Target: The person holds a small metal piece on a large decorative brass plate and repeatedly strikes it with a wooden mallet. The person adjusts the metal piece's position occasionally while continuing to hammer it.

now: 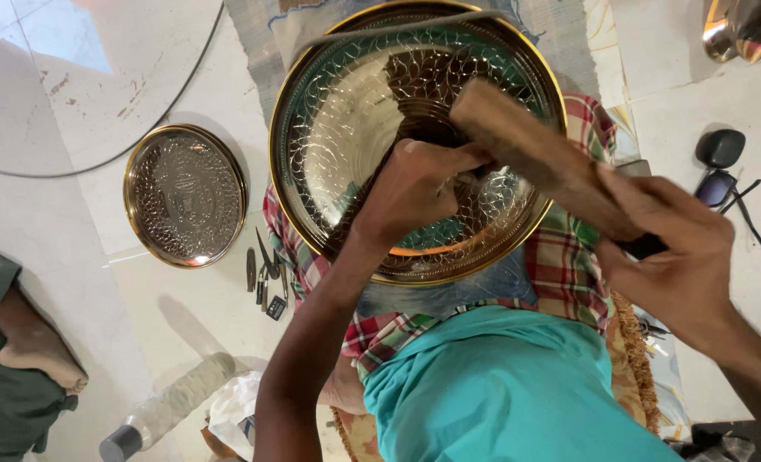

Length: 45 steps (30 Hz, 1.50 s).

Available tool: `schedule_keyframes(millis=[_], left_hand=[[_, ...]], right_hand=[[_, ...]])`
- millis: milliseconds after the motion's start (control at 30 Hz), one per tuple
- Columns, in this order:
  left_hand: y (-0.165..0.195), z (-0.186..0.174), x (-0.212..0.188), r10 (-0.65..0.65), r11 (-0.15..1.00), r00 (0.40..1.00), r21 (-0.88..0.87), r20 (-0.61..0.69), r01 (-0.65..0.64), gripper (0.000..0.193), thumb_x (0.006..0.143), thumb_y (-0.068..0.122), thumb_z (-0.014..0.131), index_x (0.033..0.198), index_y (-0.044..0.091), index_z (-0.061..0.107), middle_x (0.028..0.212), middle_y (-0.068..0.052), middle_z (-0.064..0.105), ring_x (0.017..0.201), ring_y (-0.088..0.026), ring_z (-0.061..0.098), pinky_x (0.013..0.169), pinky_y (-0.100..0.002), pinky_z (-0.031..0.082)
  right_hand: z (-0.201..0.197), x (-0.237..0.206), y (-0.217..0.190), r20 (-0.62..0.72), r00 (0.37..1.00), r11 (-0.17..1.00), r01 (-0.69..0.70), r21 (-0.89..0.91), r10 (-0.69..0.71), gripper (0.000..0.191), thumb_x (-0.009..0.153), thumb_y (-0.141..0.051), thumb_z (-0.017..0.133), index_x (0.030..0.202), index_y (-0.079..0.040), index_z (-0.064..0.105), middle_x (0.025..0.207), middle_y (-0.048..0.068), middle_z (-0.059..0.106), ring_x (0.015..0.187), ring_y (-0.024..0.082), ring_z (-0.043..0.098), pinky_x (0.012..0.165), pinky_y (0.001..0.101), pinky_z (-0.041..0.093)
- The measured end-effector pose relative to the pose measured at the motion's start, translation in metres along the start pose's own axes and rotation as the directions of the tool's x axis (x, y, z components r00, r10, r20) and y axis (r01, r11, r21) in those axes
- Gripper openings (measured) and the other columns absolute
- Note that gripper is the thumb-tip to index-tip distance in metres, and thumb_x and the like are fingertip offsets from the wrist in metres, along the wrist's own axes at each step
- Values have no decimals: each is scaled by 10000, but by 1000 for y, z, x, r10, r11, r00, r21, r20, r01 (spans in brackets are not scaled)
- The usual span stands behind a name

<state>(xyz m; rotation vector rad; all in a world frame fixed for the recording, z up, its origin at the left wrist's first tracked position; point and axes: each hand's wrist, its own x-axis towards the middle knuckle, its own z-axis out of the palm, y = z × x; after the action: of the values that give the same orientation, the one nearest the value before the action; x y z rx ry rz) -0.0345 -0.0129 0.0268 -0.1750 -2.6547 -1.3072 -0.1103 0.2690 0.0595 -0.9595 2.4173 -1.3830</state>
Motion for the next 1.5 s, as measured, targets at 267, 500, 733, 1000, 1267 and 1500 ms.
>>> schedule_keyframes(millis=[267,500,733,1000,1267,1500], left_hand=[[-10,10,-12,40,999,993,-16,-114,-42,483,773,-165,551,1171,69,693,1017,-123,785,855,-198,805,644,-301,626],[-5,5,-13,-8,997,987,-71,-158,-3,475,801,-164,562,1199,71,672,1006,-116,770,888,-214,799,769,-316,681],[-4,-4,-3,60,998,997,25,-55,-59,518,756,-155,568,1183,107,702,1017,-110,785,854,-218,803,693,-331,648],[-11,4,-8,34,998,999,56,-42,-32,492,784,-143,629,1180,138,704,953,-54,808,698,-157,772,562,-311,585],[-2,37,-32,-106,979,922,125,-373,162,499,784,-133,589,1226,78,682,982,-76,799,683,-160,754,534,-259,605],[23,84,-37,-291,945,562,-139,-775,298,226,1029,-124,533,1089,57,655,969,-74,767,793,-141,780,692,-218,642]], right_hand=[[-15,10,-18,87,996,986,49,-157,-36,746,709,60,704,1446,1,607,1112,211,691,943,192,664,817,284,528],[-9,-1,-18,141,969,979,-205,-5,203,798,733,66,710,1517,-22,594,1022,113,671,842,122,603,728,239,479],[5,-24,11,71,983,966,-180,187,170,771,738,76,681,1500,-7,598,980,66,667,842,67,598,731,194,473],[-7,-7,6,21,998,993,69,-93,-67,735,767,58,727,1483,-24,579,1133,175,696,936,183,685,828,247,548],[-27,65,-34,364,927,950,186,-250,-86,770,762,18,703,1503,-92,524,1130,169,684,857,206,695,689,316,578],[-33,111,-78,563,821,847,364,-388,-95,817,777,-26,678,1555,-208,507,1171,127,691,777,209,721,661,324,589]])
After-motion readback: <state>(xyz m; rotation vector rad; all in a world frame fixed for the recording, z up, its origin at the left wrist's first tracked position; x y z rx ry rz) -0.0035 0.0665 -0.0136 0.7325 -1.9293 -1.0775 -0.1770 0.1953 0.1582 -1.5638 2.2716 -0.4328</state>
